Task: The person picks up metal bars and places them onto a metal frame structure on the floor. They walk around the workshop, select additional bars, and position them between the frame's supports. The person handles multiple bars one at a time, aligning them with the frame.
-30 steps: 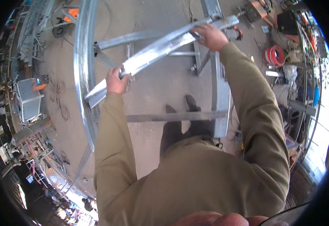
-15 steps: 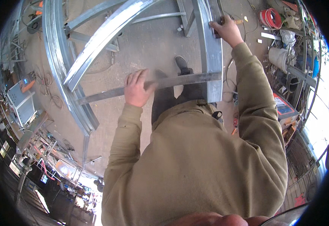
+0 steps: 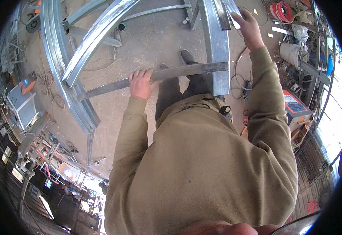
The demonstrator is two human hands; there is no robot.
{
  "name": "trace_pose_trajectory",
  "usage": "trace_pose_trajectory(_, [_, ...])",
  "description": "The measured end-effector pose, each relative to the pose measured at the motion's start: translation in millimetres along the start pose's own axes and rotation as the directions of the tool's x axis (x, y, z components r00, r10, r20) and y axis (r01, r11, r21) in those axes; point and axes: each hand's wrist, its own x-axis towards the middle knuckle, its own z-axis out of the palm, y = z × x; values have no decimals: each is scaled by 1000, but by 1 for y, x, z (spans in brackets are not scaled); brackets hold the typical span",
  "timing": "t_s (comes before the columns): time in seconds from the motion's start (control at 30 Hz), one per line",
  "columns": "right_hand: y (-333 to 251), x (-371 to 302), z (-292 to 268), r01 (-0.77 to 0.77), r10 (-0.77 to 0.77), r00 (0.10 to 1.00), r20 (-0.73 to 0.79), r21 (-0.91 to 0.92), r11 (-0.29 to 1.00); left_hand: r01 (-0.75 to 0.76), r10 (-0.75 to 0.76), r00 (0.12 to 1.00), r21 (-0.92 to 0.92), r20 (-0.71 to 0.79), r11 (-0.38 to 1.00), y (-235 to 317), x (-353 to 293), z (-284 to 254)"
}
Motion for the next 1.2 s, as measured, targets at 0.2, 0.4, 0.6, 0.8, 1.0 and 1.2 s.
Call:
trace_pose_trajectory(0.2, [-19, -76, 6, -139, 121, 990, 73, 340, 930, 6, -6, 999, -11, 44, 1000, 1, -3, -4])
trace_pose_trajectory(0.4, [-55, -152, 75, -449, 297, 880, 371, 447, 773, -51, -79, 959, -440, -272, 897, 32, -9, -29])
trace_pose_trajectory(0.6, [-81, -198, 177, -370, 71, 675, 734, 255, 893, 124, -489, 858, -987, 159, -102, 64, -24, -44])
trace_pose_trajectory(0.8, [-76, -188, 235, 823, -533, 556, 638, -332, 461, -159, -802, 593, -965, 76, -210, -24, -101, -55])
trace_pose_trajectory(1.0, [-42, -181, 268, 684, -133, 686, 715, -571, 454, 536, -953, 279, -803, -121, 259, -166, -187, -54])
trace_pose_trajectory(1.2, [-25, -174, 256, 706, -223, 672, 706, -520, 480, 758, -887, 273, -485, -373, 437, -230, -210, -67])
